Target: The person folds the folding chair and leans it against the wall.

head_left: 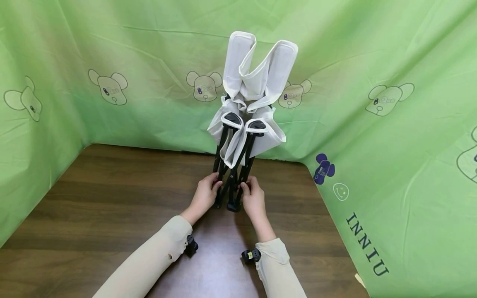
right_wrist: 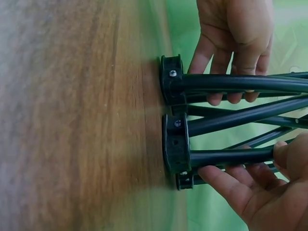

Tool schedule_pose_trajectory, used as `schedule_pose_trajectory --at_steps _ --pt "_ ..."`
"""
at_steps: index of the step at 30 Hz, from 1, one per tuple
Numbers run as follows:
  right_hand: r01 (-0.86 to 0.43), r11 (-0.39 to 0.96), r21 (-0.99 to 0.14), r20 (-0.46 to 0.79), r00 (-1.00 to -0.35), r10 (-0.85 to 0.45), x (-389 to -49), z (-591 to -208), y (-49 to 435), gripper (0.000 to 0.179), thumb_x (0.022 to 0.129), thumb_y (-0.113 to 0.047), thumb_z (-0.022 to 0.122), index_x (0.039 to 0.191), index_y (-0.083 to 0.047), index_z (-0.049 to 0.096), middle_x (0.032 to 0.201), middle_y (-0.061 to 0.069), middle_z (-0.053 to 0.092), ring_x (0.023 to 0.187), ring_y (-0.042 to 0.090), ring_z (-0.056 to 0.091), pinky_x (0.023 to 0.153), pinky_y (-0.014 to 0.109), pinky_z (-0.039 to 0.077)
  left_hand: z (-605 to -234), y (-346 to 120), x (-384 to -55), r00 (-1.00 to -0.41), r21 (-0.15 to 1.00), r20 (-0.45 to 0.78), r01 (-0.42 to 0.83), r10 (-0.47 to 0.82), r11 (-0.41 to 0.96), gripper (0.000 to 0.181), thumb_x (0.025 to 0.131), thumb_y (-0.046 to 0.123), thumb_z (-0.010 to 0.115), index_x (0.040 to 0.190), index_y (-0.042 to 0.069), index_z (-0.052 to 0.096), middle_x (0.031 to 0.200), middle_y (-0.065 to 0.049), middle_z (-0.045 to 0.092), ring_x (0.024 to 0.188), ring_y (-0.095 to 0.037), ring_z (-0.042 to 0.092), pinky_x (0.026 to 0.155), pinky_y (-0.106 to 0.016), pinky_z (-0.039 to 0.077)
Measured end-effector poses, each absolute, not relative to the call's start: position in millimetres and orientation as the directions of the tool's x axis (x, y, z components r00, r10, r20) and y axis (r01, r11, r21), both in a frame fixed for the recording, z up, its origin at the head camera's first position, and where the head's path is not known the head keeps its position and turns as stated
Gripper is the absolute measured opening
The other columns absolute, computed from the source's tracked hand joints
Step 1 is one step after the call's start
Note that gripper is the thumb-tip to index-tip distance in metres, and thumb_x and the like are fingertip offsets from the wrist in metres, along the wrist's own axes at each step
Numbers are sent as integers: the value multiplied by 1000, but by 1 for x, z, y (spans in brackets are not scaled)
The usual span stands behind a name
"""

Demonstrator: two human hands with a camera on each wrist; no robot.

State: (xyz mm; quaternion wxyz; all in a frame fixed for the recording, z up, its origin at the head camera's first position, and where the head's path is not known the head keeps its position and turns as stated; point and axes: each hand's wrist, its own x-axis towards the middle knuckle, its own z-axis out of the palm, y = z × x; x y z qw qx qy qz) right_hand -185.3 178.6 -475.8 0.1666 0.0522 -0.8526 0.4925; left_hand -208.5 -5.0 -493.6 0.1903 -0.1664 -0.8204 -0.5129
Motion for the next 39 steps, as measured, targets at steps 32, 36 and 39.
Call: schedule_pose_trajectory --at_steps 32,36,39 --pt "-295 572 -765 427 -898 108 -223 -486 188 21 109 -17 51 126 -7 58 98 20 74 76 36 72 61 37 56 -491 7 -238 -886 783 446 455 126 425 18 103 14 61 114 2 68 97 -8 73 85 -21 65 75 -37 54" --pt "-299 598 -744 443 -890 106 -227 -486 192 23 109 -16 50 128 -5 57 99 21 74 88 36 74 73 46 59 -490 11 -240 -890 793 439 448 122 414 15 103 12 61 113 3 67 96 -8 72 83 -21 63 74 -36 53" --pt "-296 597 -746 442 -890 112 -230 -487 192 23 108 -16 51 127 -5 57 99 22 73 91 36 74 78 49 60 -491 11 -242 -892 794 436 445 122 413 12 103 12 61 112 6 67 96 -7 73 83 -20 63 73 -35 53"
